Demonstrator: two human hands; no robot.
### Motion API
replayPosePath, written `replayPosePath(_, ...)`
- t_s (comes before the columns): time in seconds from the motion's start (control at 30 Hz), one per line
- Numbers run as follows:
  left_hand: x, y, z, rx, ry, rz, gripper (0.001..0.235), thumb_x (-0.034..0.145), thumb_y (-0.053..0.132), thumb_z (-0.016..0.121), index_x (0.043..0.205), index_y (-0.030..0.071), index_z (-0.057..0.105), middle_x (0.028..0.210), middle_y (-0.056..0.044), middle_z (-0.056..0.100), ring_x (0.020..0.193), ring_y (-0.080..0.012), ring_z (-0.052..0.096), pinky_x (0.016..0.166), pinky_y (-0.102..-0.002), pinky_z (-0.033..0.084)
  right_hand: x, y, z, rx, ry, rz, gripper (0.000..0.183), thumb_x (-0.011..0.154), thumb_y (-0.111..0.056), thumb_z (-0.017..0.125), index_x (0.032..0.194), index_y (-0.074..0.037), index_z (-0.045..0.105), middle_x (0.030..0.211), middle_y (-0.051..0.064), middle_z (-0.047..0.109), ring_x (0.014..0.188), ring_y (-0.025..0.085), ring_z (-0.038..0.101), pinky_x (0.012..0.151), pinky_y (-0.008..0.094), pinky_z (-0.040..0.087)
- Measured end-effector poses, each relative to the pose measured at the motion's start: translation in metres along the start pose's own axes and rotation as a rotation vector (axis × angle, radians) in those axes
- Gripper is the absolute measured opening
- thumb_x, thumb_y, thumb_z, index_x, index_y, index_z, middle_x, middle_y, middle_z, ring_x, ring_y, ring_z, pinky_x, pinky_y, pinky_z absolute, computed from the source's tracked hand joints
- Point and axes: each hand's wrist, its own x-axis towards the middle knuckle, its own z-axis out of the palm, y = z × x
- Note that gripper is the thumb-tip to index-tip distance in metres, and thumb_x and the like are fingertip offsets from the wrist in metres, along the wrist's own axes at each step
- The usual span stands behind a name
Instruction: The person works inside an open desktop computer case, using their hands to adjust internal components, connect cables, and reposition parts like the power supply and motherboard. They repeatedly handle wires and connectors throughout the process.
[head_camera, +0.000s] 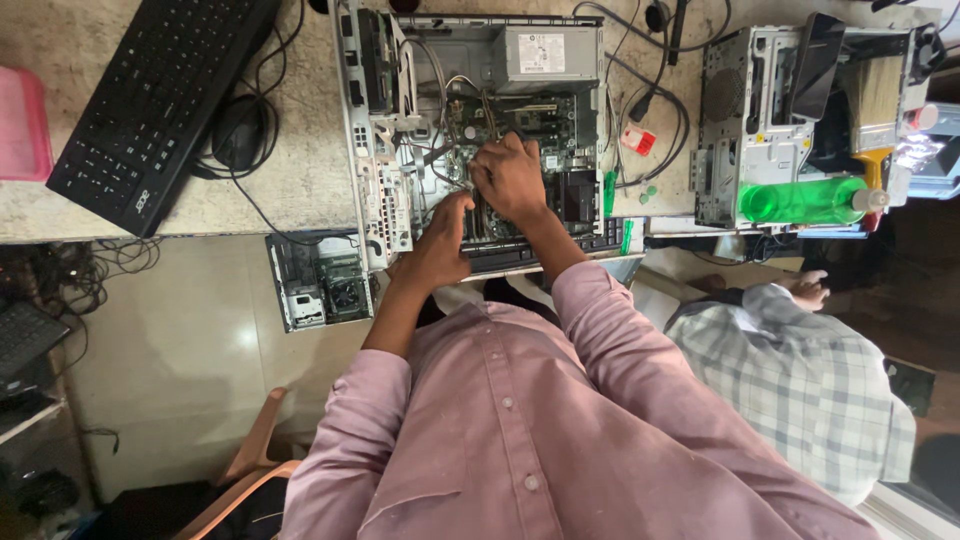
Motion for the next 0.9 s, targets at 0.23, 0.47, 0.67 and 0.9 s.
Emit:
replayPosePath(0.23, -0.0022, -0.0040, 0.0018, 0.008, 0.026, 0.053, 0.078, 0.061, -0.009, 0.064, 0.135, 0.000, 0.040, 0.138, -0.027, 0.046, 0.137, -0.0457, 0.043, 0.113, -0.044, 0.040, -0.0013, -0.0020, -0.0017, 0.044, 0.038, -0.023, 0.015, 0.090, -0.027, 0.069, 0.086, -0.013, 0.073, 0.102, -0.002, 0.073, 0.102, 0.027, 0.057, 0.088, 0.045, 0.038)
replayPosePath(0.47, -0.0036, -0.0045, 0.0031, 0.003, 0.043, 0.056, 0.077, 0.061, -0.011, 0.060, 0.134, 0.001, 0.040, 0.138, -0.027, 0.046, 0.137, -0.0456, 0.043, 0.113, -0.045, 0.040, -0.0066, -0.0036, -0.0030, 0.099, 0.081, -0.028, 0.014, 0.090, -0.024, 0.068, 0.093, -0.012, 0.075, 0.102, 0.001, 0.074, 0.101, 0.025, 0.058, 0.091, 0.043, 0.039)
replayPosePath(0.67, -0.0028, -0.0043, 0.0033, 0.008, 0.042, 0.051, 0.078, 0.060, -0.010, 0.059, 0.134, 0.002, 0.040, 0.138, -0.027, 0.046, 0.138, -0.0458, 0.042, 0.112, -0.045, 0.040, -0.0081, -0.0076, -0.0052, 0.096, 0.094, -0.019, 0.022, 0.090, -0.024, 0.069, 0.105, -0.012, 0.079, 0.088, 0.007, 0.068, 0.100, 0.026, 0.059, 0.093, 0.044, 0.039)
replayPosePath(0.9, -0.0030, -0.0005, 0.0006, 0.010, -0.008, 0.008, 0.078, 0.061, -0.008, 0.063, 0.135, 0.002, 0.039, 0.139, -0.027, 0.045, 0.137, -0.0461, 0.042, 0.111, -0.045, 0.040, -0.0057, -0.0065, -0.0048, 0.072, 0.102, -0.055, 0.029, 0.087, -0.023, 0.068, 0.111, -0.010, 0.079, 0.090, 0.009, 0.069, 0.105, 0.030, 0.058, 0.094, 0.046, 0.040)
